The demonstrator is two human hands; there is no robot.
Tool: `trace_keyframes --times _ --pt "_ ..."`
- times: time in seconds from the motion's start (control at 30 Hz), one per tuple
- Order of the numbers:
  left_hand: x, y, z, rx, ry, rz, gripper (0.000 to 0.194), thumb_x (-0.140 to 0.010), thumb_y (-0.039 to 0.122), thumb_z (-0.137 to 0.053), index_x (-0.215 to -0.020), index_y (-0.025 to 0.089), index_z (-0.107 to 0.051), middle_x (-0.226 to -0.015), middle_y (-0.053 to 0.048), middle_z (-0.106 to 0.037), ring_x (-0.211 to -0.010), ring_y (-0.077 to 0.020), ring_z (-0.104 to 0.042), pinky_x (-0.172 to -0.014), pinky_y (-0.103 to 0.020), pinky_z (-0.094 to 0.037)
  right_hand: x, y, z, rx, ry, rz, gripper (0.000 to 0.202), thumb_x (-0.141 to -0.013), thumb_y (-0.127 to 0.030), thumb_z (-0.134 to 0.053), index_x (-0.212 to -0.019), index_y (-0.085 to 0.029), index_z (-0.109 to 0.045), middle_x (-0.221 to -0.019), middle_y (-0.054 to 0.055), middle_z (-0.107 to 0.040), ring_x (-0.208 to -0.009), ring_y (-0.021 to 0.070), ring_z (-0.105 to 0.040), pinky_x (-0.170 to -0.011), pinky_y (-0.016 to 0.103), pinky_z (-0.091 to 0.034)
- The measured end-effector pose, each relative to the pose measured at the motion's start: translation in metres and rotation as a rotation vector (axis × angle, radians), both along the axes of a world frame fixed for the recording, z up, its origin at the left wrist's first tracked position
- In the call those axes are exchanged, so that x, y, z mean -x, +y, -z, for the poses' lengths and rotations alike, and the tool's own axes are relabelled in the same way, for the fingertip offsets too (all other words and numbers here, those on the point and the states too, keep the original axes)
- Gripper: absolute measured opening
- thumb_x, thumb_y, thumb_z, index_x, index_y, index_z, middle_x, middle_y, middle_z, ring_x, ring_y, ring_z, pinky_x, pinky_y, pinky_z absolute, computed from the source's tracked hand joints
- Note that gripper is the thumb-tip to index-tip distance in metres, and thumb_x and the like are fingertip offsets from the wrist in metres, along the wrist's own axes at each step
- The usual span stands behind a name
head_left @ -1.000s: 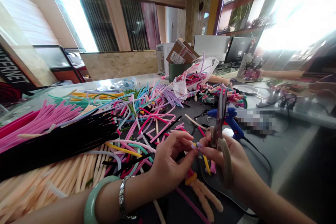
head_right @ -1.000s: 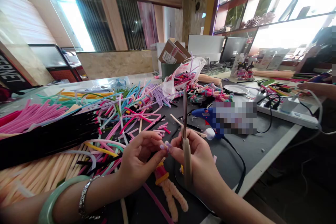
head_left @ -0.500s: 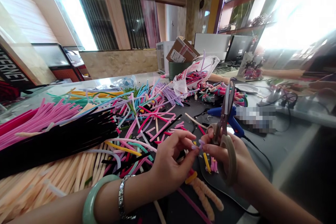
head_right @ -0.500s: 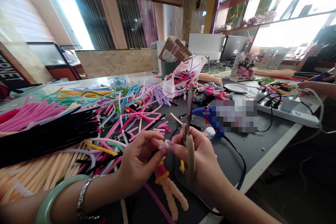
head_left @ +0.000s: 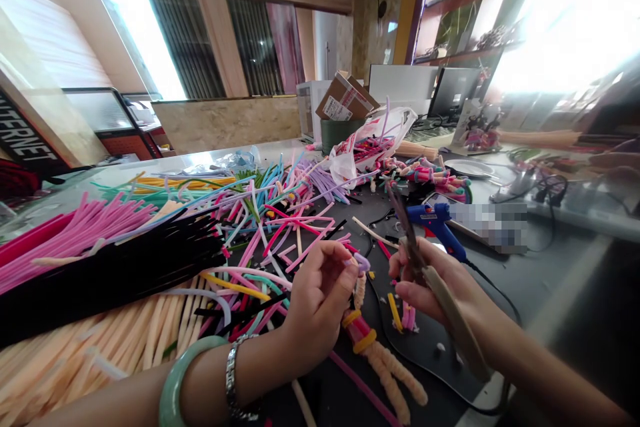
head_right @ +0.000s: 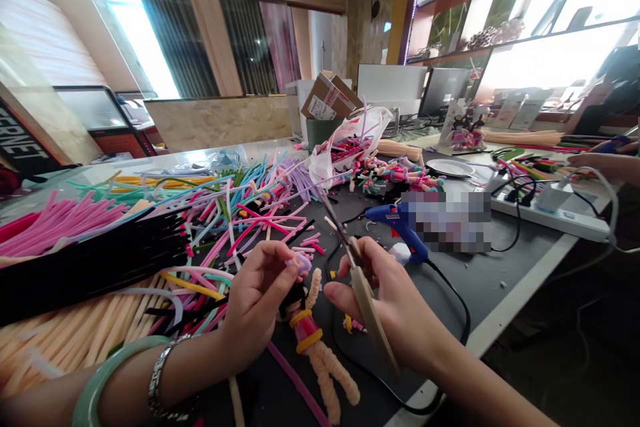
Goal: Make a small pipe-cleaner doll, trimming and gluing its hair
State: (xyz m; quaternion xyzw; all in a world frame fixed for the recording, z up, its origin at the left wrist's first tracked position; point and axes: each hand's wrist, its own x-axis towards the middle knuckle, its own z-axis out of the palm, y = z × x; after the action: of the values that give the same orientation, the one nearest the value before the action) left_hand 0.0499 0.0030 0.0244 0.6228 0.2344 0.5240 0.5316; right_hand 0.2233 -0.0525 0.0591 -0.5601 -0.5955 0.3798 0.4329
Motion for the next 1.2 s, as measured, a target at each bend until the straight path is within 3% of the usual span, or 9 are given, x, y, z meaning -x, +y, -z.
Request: trace_keyframes --times 0.13,0.3,0.47,0.7,0.83,1.2 --pt "0.000 0.004 -0.001 0.078 -0.122 0.053 0.004 -0.087 0.017 -0.055 -0.084 0.019 -0.053 -0.077 0.002 -0.057 -0.071 -0.0083 -0.054 -0.067 -0.019 -0.045 -0.007 -0.003 -0.007 -0.047 -0.249 0.027 0.025 -0.078 -0.043 -0.059 -0.087 -0.023 -0.045 -0.082 0.000 -0.055 -0.071 0.0176 -0.054 -0.062 0.030 -0.047" --pt "0.000 0.007 -0.005 0.215 -0.232 0.043 0.008 -0.082 0.017 -0.063 -0.081 0.018 -0.055 -0.074 0.002 -0.059 -0.069 -0.0081 -0.058 -0.066 -0.018 -0.046 -0.013 -0.001 -0.003 -0.144 -0.555 0.172 0.031 -0.071 -0.040 -0.066 -0.088 -0.023 -0.047 -0.083 0.002 -0.058 -0.075 0.0204 -0.055 -0.066 0.032 -0.046" --pt "-0.001 0.013 -0.014 0.291 -0.330 0.011 0.013 -0.076 0.019 -0.069 -0.078 0.016 -0.057 -0.071 0.002 -0.061 -0.067 -0.0087 -0.060 -0.067 -0.019 -0.049 -0.013 0.003 0.003 -0.127 -0.582 0.187 0.040 -0.066 -0.046 -0.069 -0.093 -0.021 -0.054 -0.095 0.006 -0.063 -0.087 0.0258 -0.059 -0.074 0.036 -0.047" --pt "-0.002 0.019 -0.016 0.406 -0.425 -0.008 0.017 -0.070 0.017 -0.074 -0.078 0.016 -0.058 -0.073 0.003 -0.062 -0.063 -0.0070 -0.060 -0.065 -0.018 -0.051 -0.015 0.008 0.005 -0.122 -0.661 0.196 0.038 -0.064 -0.050 -0.070 -0.086 -0.022 -0.056 -0.083 0.004 -0.066 -0.072 0.0223 -0.059 -0.063 0.033 -0.046" --pt "-0.002 0.018 -0.015 0.430 -0.421 0.017 0.019 -0.072 0.016 -0.073 -0.078 0.016 -0.056 -0.073 0.002 -0.063 -0.063 -0.0077 -0.061 -0.064 -0.019 -0.051 -0.015 0.008 0.006 -0.112 -0.676 0.196 0.035 -0.063 -0.048 -0.071 -0.085 -0.023 -0.059 -0.078 0.002 -0.066 -0.064 0.0190 -0.057 -0.057 0.030 -0.043" --pt "-0.002 0.011 -0.015 0.379 -0.317 0.047 0.027 -0.070 0.015 -0.074 -0.075 0.017 -0.047 -0.068 0.005 -0.061 -0.058 -0.0064 -0.058 -0.059 -0.018 -0.048 -0.010 0.006 -0.002 -0.066 -0.673 0.098 0.021 -0.066 -0.036 -0.068 -0.079 -0.023 -0.059 -0.072 0.000 -0.064 -0.065 0.0193 -0.057 -0.058 0.029 -0.042"
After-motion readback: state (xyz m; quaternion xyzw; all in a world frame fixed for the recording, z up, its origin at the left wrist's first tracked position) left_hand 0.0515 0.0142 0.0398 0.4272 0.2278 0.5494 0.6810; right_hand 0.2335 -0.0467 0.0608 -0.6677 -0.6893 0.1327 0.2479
